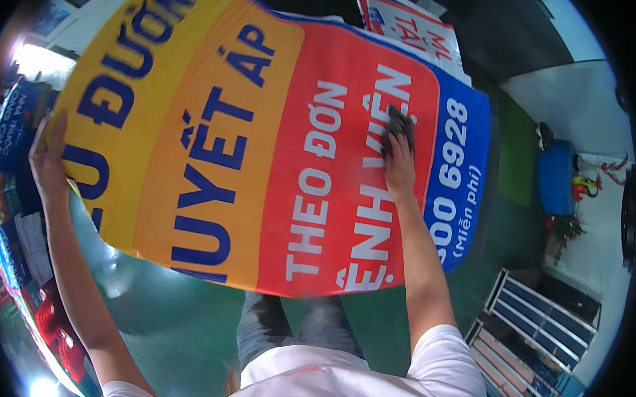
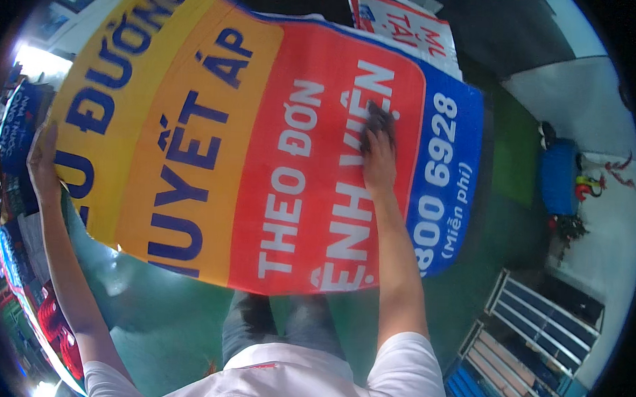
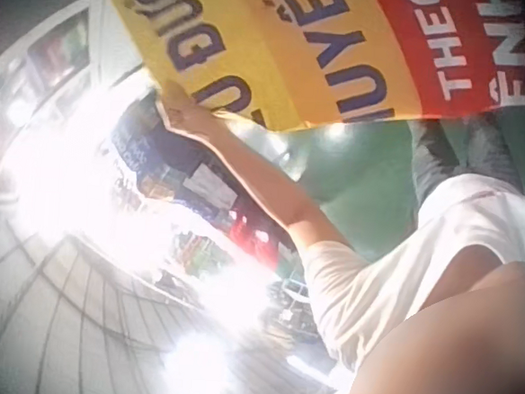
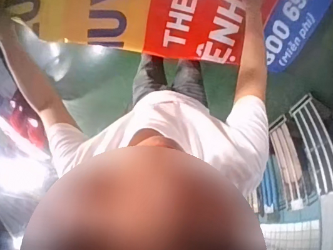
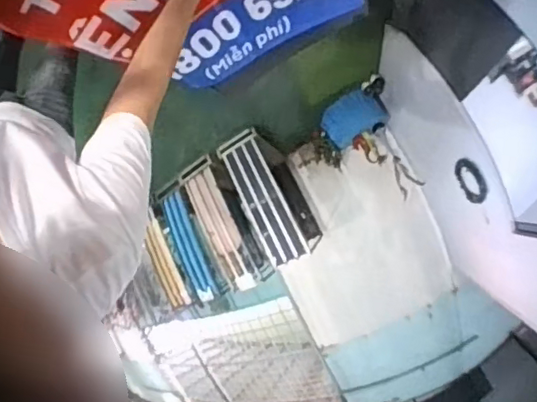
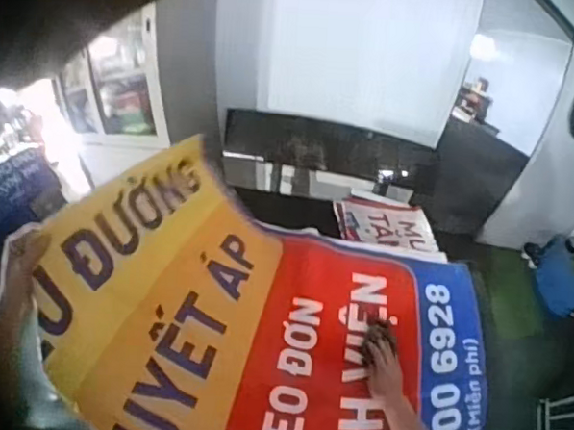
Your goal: The person walks through a workshop, picks up a cloth, and wipes several large printed banners laid out on a table. They handle each banner one at a time, wiping both sides with the cloth, then fold and stack them.
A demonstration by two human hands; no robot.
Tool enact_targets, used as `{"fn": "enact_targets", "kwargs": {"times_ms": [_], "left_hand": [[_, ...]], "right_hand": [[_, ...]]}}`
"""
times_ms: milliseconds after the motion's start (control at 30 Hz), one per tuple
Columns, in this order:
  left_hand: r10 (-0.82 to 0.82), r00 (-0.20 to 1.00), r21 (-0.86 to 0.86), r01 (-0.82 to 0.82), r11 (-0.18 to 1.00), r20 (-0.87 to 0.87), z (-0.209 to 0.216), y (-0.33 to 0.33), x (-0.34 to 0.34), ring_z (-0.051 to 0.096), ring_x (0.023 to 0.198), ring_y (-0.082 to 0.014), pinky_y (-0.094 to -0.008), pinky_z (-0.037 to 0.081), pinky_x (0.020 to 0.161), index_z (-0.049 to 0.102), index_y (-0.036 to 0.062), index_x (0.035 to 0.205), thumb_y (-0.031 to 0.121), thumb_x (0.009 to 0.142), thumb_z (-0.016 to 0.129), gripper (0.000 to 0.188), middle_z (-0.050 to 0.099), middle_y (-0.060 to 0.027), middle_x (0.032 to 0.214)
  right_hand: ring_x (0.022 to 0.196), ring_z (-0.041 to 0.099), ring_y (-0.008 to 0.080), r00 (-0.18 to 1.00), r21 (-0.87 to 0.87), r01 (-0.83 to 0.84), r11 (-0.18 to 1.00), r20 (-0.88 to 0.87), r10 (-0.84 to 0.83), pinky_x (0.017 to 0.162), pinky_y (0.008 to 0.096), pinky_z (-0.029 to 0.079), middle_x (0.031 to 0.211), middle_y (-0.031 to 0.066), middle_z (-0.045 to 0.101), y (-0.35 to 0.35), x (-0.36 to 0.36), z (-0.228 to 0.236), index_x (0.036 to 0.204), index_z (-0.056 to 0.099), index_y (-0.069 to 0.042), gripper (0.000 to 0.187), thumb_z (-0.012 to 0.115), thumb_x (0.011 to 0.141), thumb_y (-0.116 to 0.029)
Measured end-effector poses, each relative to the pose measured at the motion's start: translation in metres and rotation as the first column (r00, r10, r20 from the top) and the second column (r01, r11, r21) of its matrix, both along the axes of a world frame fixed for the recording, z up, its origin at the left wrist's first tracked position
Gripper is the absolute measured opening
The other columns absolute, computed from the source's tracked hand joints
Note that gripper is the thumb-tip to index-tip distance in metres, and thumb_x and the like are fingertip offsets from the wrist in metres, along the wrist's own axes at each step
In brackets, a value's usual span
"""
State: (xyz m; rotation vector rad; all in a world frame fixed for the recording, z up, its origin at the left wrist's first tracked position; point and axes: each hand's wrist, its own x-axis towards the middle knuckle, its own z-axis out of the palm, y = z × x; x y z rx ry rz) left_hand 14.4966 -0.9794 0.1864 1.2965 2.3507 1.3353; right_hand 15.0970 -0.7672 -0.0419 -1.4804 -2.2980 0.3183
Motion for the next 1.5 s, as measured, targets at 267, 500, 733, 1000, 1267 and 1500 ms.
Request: {"fn": "enact_targets", "kwargs": {"times_ms": [267, 500, 733, 1000, 1267, 1500], "left_hand": [[0.152, 0.937, 0.05, -0.144, 0.988, -0.315, 0.066, 0.014, -0.045, 0.059, 0.109, -0.0186, -0.0302, 0.045, 0.093, 0.062, 0.0021, 0.125, 0.018, 0.094, 0.057, 0.035, 0.063, -0.0105, 0.119], [0.339, 0.939, -0.28, -0.341, 0.897, -0.059, -0.125, 0.01, -0.091, 0.06, 0.076, -0.0104, -0.0272, 0.048, 0.066, 0.069, 0.0017, 0.108, 0.028, 0.09, 0.066, 0.032, 0.068, -0.0012, 0.085], [0.318, 0.87, -0.694, 0.037, 0.719, 0.376, -0.172, -0.095, -0.115, 0.055, 0.117, -0.034, -0.0601, 0.041, 0.091, 0.051, 0.018, 0.138, 0.071, 0.084, 0.05, 0.075, 0.055, -0.0155, 0.132], [0.438, 0.802, -0.565, -0.158, 0.81, 0.405, -0.225, -0.312, 0.014, 0.057, 0.108, -0.0207, -0.0342, 0.048, 0.085, 0.032, 0.0051, 0.143, 0.041, 0.088, 0.069, 0.076, 0.059, -0.0127, 0.113], [0.422, 0.518, -0.27, -0.345, 0.899, 0.744, -0.227, -0.326, 0.055, 0.057, 0.096, -0.0142, -0.0302, 0.05, 0.074, 0.038, 0.0181, 0.141, 0.038, 0.091, 0.064, 0.059, 0.059, -0.0047, 0.111], [0.375, 0.466, -0.131, -0.476, 0.87, 0.801, -0.228, -0.316, 0.068, 0.057, 0.086, -0.0115, -0.0256, 0.047, 0.065, 0.031, 0.0149, 0.144, 0.026, 0.088, 0.069, 0.068, 0.06, -0.0043, 0.106]], "right_hand": [[0.135, 0.036, 0.0387, 0.963, 0.098, 0.162, 0.982, -0.231, -0.136, 0.111, 0.0459, 0.031, 0.144, 0.0198, 0.042, 0.011, 0.02, -0.002, 0.137, 0.045, -0.005, 0.046, 0.05, 0.091, -0.005], [0.134, 0.038, 0.0362, 0.991, 0.272, 0.124, 0.954, 0.02, -0.135, 0.108, 0.0484, 0.033, 0.141, 0.0178, 0.045, 0.048, 0.037, -0.032, 0.135, 0.047, -0.008, 0.043, 0.052, 0.092, -0.012], [0.127, 0.048, 0.0345, 0.876, -0.062, 0.271, 0.961, -0.397, -0.273, 0.105, 0.0408, 0.038, 0.136, 0.0213, 0.051, 0.022, -0.021, 0.026, 0.134, 0.047, 0.0, 0.038, 0.042, 0.101, -0.019], [0.133, 0.044, 0.0263, 0.266, 0.031, -0.96, 0.28, -0.231, 0.936, 0.115, 0.0492, 0.026, 0.131, 0.0078, 0.058, -0.243, -0.264, 0.027, 0.118, 0.064, -0.014, 0.038, 0.06, 0.081, -0.007], [0.136, 0.038, 0.0317, 0.9, 0.286, -0.422, 0.86, 0.015, 0.436, 0.104, 0.0664, 0.027, 0.145, 0.0094, 0.044, -0.115, -0.5, -0.028, 0.134, 0.05, -0.021, 0.04, 0.052, 0.094, -0.026], [0.137, 0.04, 0.0253, 0.134, -0.115, -0.987, 0.112, -0.205, 0.969, 0.115, 0.0517, 0.02, 0.149, 0.0074, 0.042, -0.366, -0.46, 0.023, 0.141, 0.048, -0.02, 0.054, 0.055, 0.088, -0.015]]}}
